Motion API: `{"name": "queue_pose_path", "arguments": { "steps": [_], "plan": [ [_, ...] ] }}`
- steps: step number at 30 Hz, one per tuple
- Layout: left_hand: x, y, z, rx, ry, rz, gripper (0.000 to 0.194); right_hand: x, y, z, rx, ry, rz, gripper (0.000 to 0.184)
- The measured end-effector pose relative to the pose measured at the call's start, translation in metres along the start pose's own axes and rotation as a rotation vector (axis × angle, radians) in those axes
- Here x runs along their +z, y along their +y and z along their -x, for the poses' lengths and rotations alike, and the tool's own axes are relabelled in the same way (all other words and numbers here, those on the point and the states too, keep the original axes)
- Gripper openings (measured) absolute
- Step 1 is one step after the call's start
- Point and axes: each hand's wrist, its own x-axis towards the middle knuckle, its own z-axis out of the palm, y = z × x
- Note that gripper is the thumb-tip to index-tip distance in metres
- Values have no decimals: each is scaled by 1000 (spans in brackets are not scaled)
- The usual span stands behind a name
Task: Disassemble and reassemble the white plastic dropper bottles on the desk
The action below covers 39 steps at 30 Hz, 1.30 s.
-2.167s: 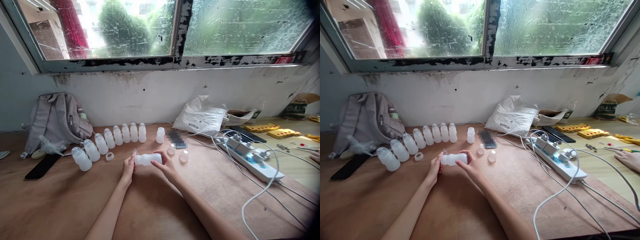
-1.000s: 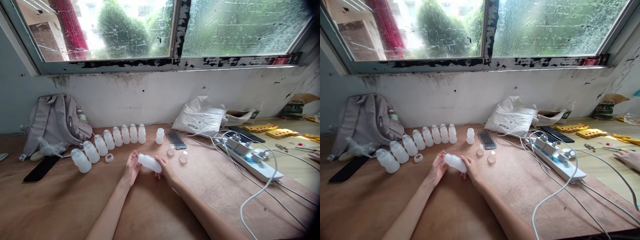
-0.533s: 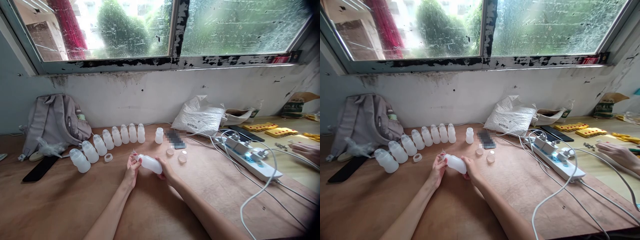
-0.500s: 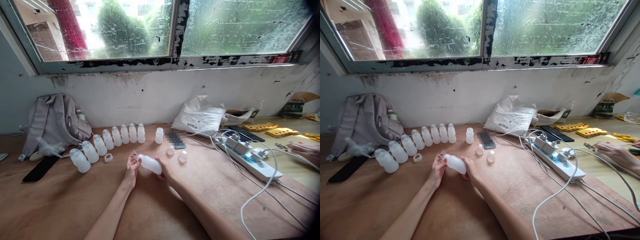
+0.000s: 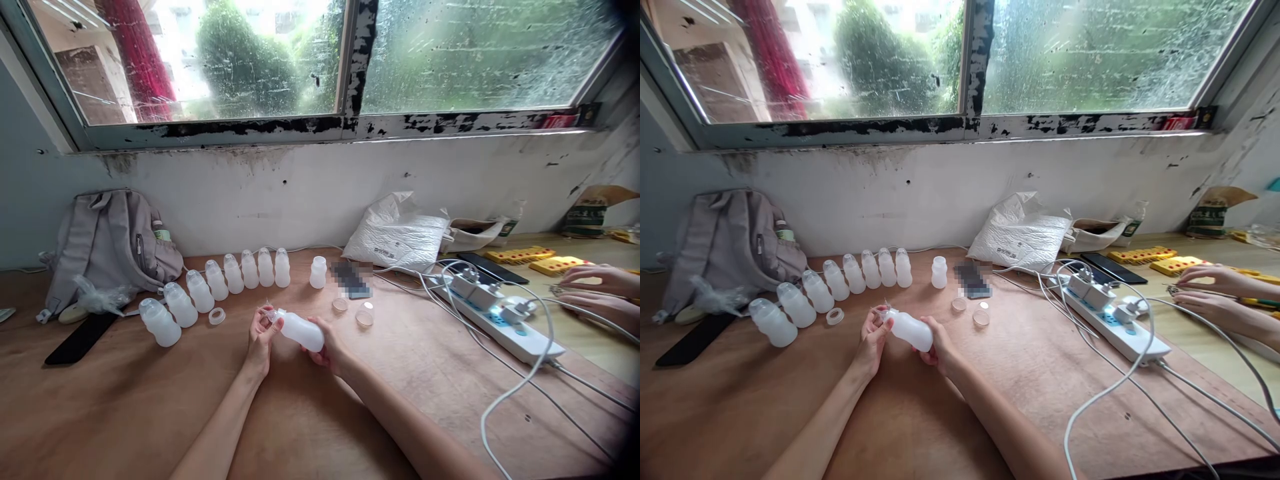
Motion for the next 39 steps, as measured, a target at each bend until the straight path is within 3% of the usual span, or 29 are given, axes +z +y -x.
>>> {"name": "queue_pose_path", "arguments": {
  "steps": [4,10,15,18,23,26,31,39],
  "plan": [
    [0,0,-4,-32,4,66,45,8,6,-1,-74,1,-96,35],
    [2,-5,-5,-179,-3,116,40,19,16,0,-290,-153,-200,27],
    [3,-6,-2,-193,-6,72,39,19,14,1,-334,-118,-54,30],
    [2,-4,-2,-200,14,59,38,11,11,-3,-409,30,60,34],
    [0,-2,-2,-238,56,26,33,-16,-4,-9,-743,516,327,29],
    [0,-1,-1,-251,59,8,35,-33,-13,-10,-850,701,433,40],
    [1,1,-1,-283,27,6,36,-52,-16,-16,-777,811,526,56],
    [-1,0,-2,-297,4,22,35,-43,-14,-14,-841,869,683,31]
  ]
}}
